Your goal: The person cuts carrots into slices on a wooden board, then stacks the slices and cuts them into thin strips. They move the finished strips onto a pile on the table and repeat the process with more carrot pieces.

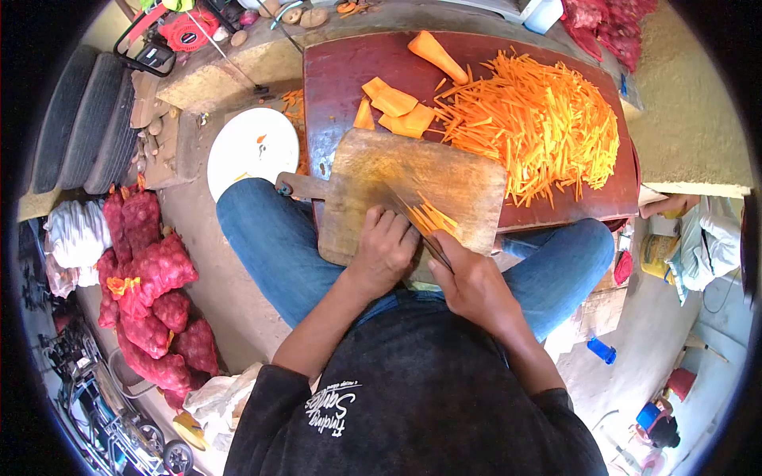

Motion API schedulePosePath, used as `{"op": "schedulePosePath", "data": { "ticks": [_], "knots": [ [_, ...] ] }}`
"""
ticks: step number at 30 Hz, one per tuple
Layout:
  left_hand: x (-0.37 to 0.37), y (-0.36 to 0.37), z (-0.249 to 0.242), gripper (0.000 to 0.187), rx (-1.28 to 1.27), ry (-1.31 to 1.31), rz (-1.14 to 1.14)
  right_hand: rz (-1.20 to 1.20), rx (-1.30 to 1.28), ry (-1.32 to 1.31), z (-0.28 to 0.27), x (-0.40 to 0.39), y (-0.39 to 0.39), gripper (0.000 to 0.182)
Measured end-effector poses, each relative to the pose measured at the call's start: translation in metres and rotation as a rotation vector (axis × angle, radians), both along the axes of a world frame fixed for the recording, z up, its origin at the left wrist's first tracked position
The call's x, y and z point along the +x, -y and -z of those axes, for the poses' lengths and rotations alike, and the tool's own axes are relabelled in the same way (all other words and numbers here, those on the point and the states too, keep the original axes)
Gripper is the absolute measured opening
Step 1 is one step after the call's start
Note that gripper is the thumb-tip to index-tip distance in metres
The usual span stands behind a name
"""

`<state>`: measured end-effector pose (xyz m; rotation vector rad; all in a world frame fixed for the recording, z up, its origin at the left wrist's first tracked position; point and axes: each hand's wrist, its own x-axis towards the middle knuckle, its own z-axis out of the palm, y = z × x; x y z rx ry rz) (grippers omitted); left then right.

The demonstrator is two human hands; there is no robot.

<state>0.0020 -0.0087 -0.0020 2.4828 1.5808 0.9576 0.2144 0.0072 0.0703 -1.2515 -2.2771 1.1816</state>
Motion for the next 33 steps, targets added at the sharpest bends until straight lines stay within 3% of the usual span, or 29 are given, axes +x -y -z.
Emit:
{"op": "schedulePosePath", "data": {
  "ticks": [8,11,20,26,33],
  "knots": [
    [-0.001,0.0,0.002,0.013,0.009,-0.001,-0.01,-0.002,-0.075,0.028,-0.022,0.003,0.003,0.038],
    [-0.001,0.0,0.002,0.013,-0.003,0.001,0.002,-0.029,0.083,-0.024,0.003,-0.001,0.0,0.038],
    [-0.003,0.001,0.0,0.022,-0.022,0.001,0.021,0.006,-0.076,0.055,-0.023,0.005,0.006,0.036],
    [-0.004,0.0,-0.001,0.022,-0.002,0.012,0.037,-0.023,0.068,0.04,0.002,-0.007,-0.003,0.039],
    [-0.003,0.003,0.001,0.025,-0.039,-0.002,0.022,-0.014,-0.003,0.044,-0.011,0.001,0.004,0.039]
  ]
}}
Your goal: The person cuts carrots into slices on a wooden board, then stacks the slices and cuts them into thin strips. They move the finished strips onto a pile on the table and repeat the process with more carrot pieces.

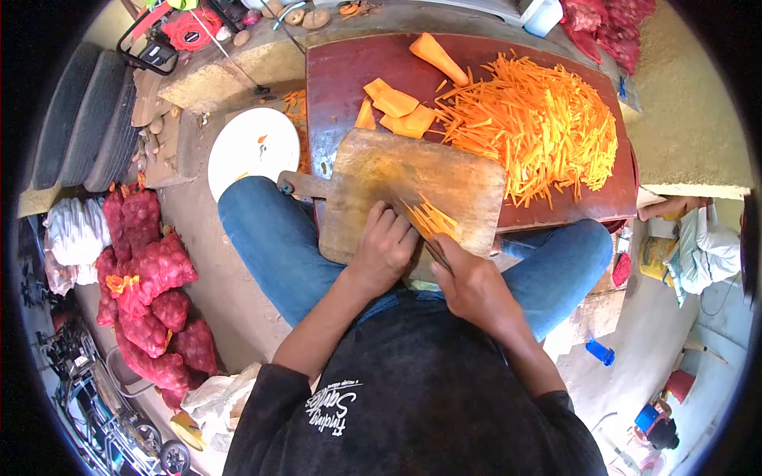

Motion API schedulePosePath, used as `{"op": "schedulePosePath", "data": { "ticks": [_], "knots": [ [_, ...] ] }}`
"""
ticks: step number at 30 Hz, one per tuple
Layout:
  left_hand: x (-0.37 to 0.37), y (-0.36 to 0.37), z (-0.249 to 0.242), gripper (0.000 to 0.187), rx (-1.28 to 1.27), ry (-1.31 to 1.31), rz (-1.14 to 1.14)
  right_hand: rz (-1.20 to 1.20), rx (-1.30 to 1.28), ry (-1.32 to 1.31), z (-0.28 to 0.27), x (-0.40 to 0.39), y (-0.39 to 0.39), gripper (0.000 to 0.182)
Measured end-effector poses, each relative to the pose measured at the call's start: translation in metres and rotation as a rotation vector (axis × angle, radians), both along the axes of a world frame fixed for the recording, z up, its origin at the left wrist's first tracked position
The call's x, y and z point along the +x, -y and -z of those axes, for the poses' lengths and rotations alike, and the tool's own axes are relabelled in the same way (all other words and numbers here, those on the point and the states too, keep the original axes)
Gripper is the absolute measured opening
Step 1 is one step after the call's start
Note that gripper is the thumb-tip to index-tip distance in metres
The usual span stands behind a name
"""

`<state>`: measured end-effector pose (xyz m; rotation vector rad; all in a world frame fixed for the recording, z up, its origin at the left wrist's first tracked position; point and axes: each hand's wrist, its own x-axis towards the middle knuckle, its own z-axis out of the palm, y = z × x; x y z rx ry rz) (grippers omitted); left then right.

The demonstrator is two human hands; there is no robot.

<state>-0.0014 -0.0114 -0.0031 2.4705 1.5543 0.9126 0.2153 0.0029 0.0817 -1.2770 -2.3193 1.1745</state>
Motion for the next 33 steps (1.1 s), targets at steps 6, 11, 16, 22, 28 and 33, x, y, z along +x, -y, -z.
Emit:
{"op": "schedulePosePath", "data": {
  "ticks": [6,11,16,22,28,33],
  "knots": [
    [-0.001,-0.002,-0.003,0.025,0.053,0.007,0.006,-0.009,0.027,0.005,0.002,-0.004,-0.003,0.039],
    [0.001,0.0,0.001,0.019,0.046,0.001,-0.015,0.014,-0.013,-0.045,0.002,0.004,0.004,0.038],
    [0.001,-0.001,-0.001,0.015,0.047,0.002,-0.004,-0.011,0.08,-0.035,0.009,-0.003,-0.001,0.038],
    [0.004,-0.002,-0.003,0.015,0.049,0.04,-0.015,0.012,-0.022,-0.021,0.0,0.008,0.005,0.041],
    [0.001,-0.002,0.0,0.013,0.046,0.037,0.002,0.002,0.045,-0.046,0.015,0.0,-0.004,0.041],
    [0.002,0.0,0.0,0.014,0.034,0.048,-0.028,0.027,-0.03,-0.056,0.002,0.006,0.005,0.038]
  ]
}}
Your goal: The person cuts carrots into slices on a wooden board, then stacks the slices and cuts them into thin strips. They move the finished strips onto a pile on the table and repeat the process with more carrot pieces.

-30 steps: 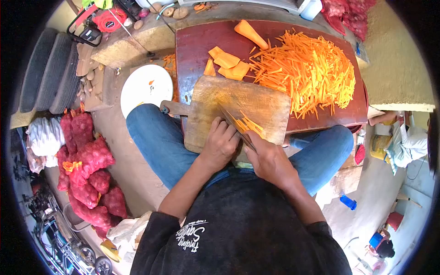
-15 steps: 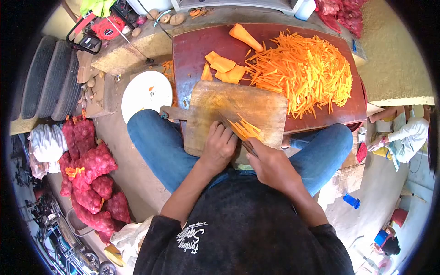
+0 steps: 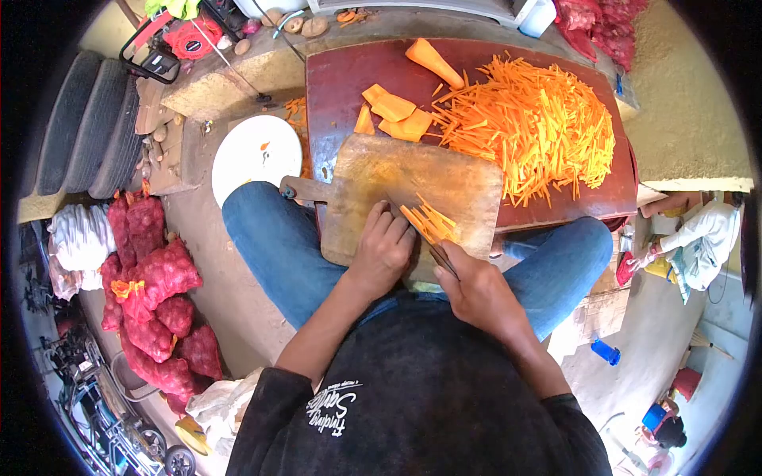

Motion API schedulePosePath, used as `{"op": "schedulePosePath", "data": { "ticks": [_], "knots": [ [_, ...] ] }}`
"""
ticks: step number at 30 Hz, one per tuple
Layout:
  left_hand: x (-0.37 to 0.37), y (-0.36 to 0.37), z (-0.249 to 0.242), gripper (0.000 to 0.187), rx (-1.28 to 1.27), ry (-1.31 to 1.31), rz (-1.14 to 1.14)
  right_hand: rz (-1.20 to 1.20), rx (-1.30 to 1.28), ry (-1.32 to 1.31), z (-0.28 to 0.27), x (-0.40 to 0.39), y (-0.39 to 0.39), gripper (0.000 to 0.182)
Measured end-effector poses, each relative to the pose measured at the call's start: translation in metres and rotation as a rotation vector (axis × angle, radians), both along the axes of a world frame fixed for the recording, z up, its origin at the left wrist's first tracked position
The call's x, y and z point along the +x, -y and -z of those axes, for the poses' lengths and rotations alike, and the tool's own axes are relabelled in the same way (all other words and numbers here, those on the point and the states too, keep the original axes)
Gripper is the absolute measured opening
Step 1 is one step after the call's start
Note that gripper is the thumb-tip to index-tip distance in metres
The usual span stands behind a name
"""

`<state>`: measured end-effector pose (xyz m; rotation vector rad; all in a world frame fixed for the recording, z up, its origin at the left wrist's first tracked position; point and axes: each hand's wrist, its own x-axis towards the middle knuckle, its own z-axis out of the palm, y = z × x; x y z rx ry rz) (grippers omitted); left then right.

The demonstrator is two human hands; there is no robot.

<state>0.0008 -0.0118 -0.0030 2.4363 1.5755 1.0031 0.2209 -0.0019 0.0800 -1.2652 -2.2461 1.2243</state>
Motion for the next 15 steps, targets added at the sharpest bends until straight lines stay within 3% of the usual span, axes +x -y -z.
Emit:
{"op": "schedulePosePath", "data": {
  "ticks": [15],
  "knots": [
    [0.0,-0.002,-0.003,0.013,0.001,-0.046,-0.009,0.001,0.028,0.012,0.009,-0.005,-0.005,0.039]
  ]
}}
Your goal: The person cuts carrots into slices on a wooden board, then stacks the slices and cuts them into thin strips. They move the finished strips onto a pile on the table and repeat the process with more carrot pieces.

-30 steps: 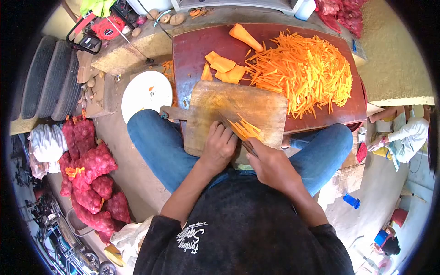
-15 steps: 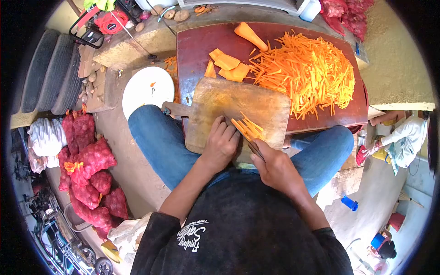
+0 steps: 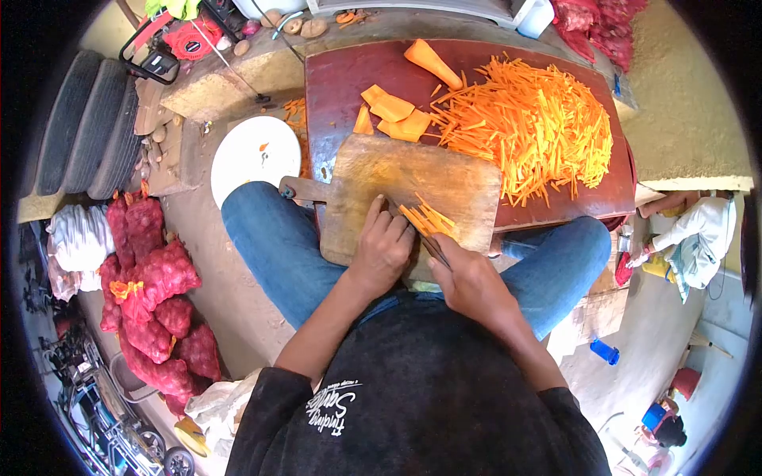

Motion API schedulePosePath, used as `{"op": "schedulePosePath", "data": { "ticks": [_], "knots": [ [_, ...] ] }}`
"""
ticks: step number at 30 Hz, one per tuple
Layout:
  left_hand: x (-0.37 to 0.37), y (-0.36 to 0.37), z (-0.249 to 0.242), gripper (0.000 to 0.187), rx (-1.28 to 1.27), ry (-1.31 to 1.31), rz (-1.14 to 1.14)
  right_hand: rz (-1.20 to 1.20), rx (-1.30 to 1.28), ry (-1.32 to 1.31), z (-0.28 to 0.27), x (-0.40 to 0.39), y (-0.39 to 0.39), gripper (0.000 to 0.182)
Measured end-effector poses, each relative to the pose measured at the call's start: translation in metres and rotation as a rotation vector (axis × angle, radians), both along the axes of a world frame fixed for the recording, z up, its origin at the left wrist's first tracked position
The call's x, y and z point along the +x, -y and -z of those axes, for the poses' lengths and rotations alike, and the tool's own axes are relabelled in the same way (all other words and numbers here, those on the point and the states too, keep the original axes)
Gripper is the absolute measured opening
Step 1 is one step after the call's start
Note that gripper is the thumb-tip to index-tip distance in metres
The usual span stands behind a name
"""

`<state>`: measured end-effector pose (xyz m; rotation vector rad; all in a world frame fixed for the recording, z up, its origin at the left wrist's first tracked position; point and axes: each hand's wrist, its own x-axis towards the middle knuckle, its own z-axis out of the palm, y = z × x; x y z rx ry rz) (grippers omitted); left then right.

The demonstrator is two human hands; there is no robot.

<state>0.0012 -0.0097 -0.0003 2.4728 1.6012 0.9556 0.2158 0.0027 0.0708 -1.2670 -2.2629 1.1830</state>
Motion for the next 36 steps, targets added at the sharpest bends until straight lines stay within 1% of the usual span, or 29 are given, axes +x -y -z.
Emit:
{"op": "schedulePosePath", "data": {
  "ticks": [2,5,8,11,12,14,17,20,23,24,26,29,32,36],
  "knots": [
    [0.0,-0.001,-0.001,0.013,0.004,0.01,-0.005,-0.02,-0.007,0.033,0.0,-0.004,-0.005,0.039],
    [-0.001,0.001,0.003,0.014,-0.027,-0.008,0.0,0.0,0.005,-0.029,-0.006,0.002,0.0,0.037],
    [0.001,0.001,0.002,0.015,-0.033,0.017,-0.002,0.017,-0.033,-0.054,-0.012,0.008,0.002,0.04],
    [0.0,0.0,-0.001,0.016,-0.036,0.008,-0.001,-0.008,0.028,-0.072,0.009,0.004,0.0,0.041],
    [0.0,0.0,0.0,0.016,-0.034,0.011,-0.001,-0.005,0.016,-0.056,0.008,0.002,-0.001,0.039],
    [0.0,0.001,0.001,0.017,-0.028,0.015,0.0,0.003,-0.006,-0.025,0.005,-0.001,-0.002,0.036],
    [0.0,0.002,0.001,0.019,-0.048,-0.009,-0.011,0.0,0.018,-0.054,-0.005,0.0,-0.001,0.037],
    [-0.001,0.003,0.002,0.022,-0.056,0.012,-0.015,0.005,-0.047,-0.021,-0.013,0.005,0.004,0.039],
    [-0.001,0.002,0.0,0.024,-0.078,0.001,-0.013,-0.012,0.1,-0.066,0.003,-0.003,0.001,0.039],
    [0.0,0.0,0.001,0.024,-0.054,0.015,-0.017,-0.021,0.096,-0.041,0.004,-0.004,-0.002,0.039],
    [-0.001,-0.001,0.006,0.025,-0.006,0.04,-0.025,-0.039,0.087,0.004,0.006,-0.008,-0.007,0.039],
    [-0.003,0.002,0.004,0.025,-0.003,0.001,-0.054,0.061,0.025,-0.049,0.002,-0.004,-0.009,0.037],
    [-0.007,0.0,0.008,0.023,-0.026,0.024,-0.108,0.128,-0.095,-0.135,-0.02,0.006,-0.014,0.035],
    [-0.015,-0.006,0.004,0.019,0.036,0.115,-0.202,0.123,-0.161,-0.165,-0.027,0.014,-0.007,0.033]
  ]
}}
